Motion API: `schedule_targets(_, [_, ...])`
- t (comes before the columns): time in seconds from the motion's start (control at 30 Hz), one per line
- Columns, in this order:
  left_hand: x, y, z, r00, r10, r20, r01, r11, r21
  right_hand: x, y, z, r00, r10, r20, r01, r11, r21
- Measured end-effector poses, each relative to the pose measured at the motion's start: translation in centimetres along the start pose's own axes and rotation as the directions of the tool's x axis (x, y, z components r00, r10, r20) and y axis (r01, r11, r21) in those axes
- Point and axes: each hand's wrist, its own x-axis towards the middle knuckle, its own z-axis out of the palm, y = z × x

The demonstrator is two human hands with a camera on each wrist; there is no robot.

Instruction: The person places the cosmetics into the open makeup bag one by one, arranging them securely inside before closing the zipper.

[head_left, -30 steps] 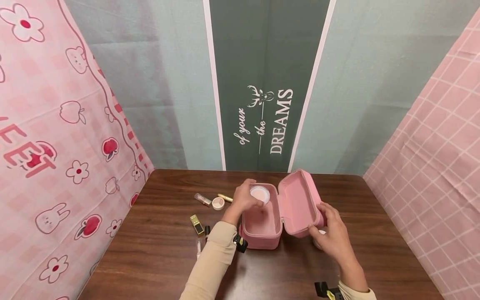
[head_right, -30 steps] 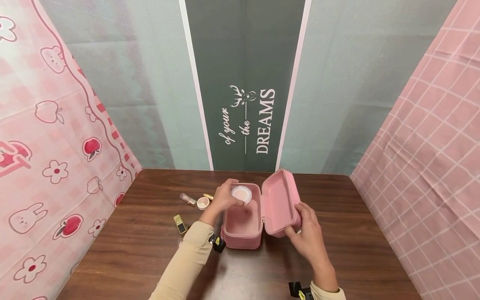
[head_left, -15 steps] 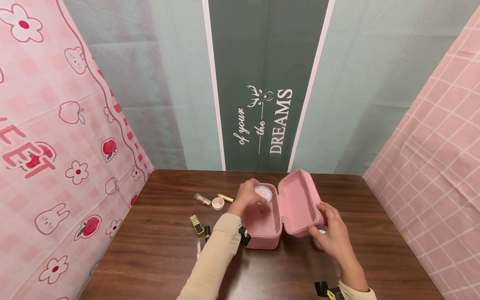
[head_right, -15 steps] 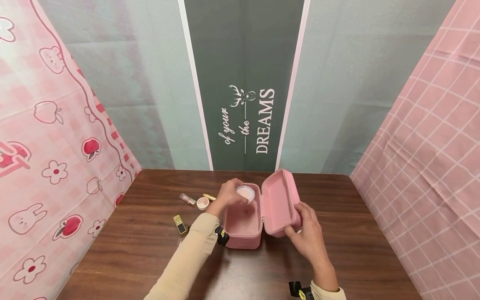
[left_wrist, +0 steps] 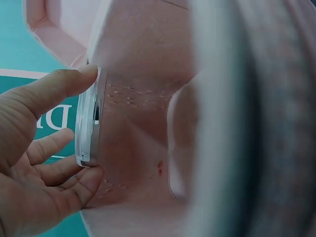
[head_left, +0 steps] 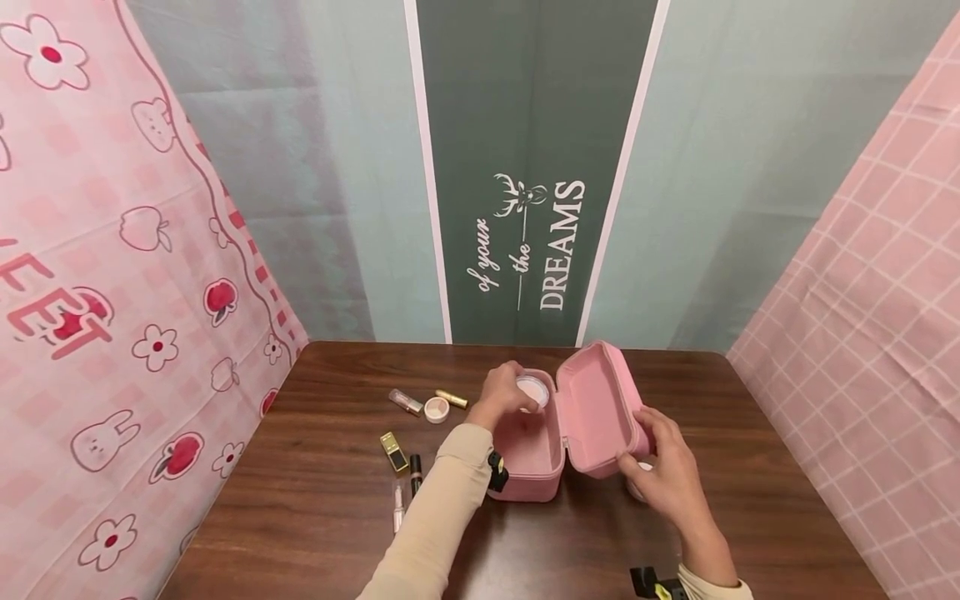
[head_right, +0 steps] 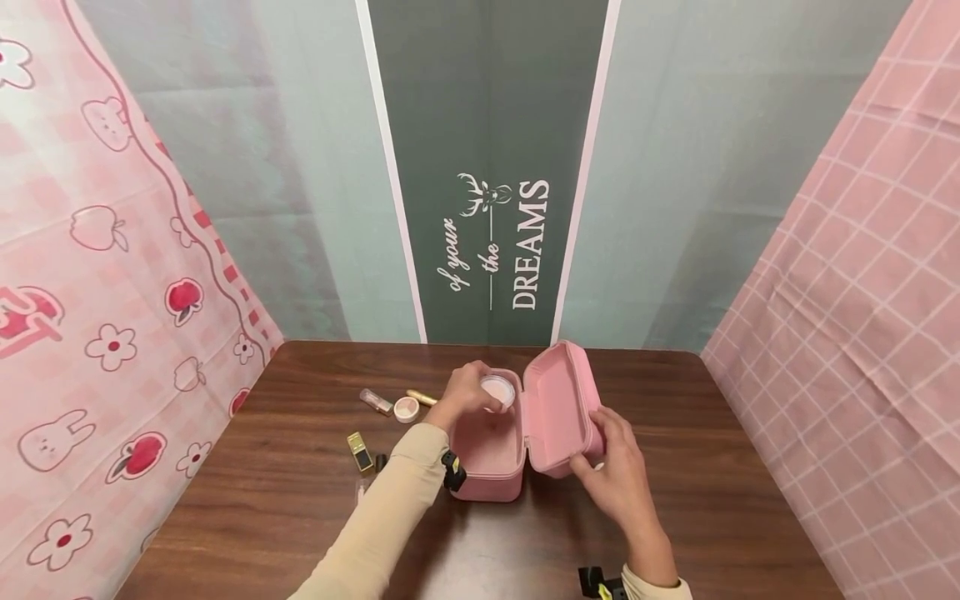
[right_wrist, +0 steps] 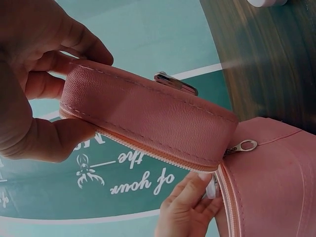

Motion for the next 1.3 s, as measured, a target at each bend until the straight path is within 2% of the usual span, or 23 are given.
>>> schedule_targets(0.37, [0.3, 0.0, 0.3, 1.000, -0.003, -0.022, 0.006, 0.995, 0.102, 0.3, -0.2, 0.2, 1.000, 0.003, -0.003, -0.003, 1.000, -0.005])
schedule_targets(0.53, [0.3, -0.2, 0.3, 1.000, 0.011, -0.010, -0.010, 0.995, 0.099, 0.3, -0.2, 0.2, 1.000, 0.008, -0.011, -0.008, 1.000, 0.004])
schedule_targets(0.77, [0.4, -0.3, 0.2, 0.999, -0.026, 0.034, 0.023, 0.996, 0.089, 0.4, -0.3, 0.2, 1.000, 0.013, -0.012, -0.013, 1.000, 0.003])
schedule_targets(0.87, [0.3, -0.3, 0.1, 0.999, -0.018, 0.037, 0.015, 0.996, 0.087, 0.3, -0.3, 0.2, 1.000, 0.004, -0.009, -0.004, 1.000, -0.001])
schedule_targets(1.0, [-0.4, -0.3, -0.3, 0.994, 0.070, 0.084, -0.078, 0.992, 0.094, 0.3, -0.3, -0.1, 0.998, -0.054, 0.013, 0.054, 0.997, -0.050])
schedule_targets(1.13, [-1.6, -0.4, -0.7, 0.969, 0.202, 0.142, -0.220, 0.967, 0.128, 0.2, -0.3, -0.4, 0.991, -0.129, 0.041, 0.133, 0.986, -0.099])
schedule_targets(1.17, [-1.5, -1.0, -0.3, 0.960, 0.246, 0.133, -0.265, 0.954, 0.142, 0.2, -0.2, -0.5, 0.989, -0.144, 0.043, 0.148, 0.983, -0.107])
schedule_targets(1.23, [-2.2, -1.0, -0.3, 0.953, 0.271, 0.134, -0.292, 0.940, 0.175, 0.2, -0.2, -0.5, 0.985, -0.163, 0.046, 0.168, 0.979, -0.117])
schedule_targets(1.3, [-2.9, -0.8, -0.3, 0.953, 0.268, 0.140, -0.294, 0.932, 0.215, 0.2, -0.1, -0.4, 0.983, -0.178, 0.041, 0.181, 0.975, -0.126])
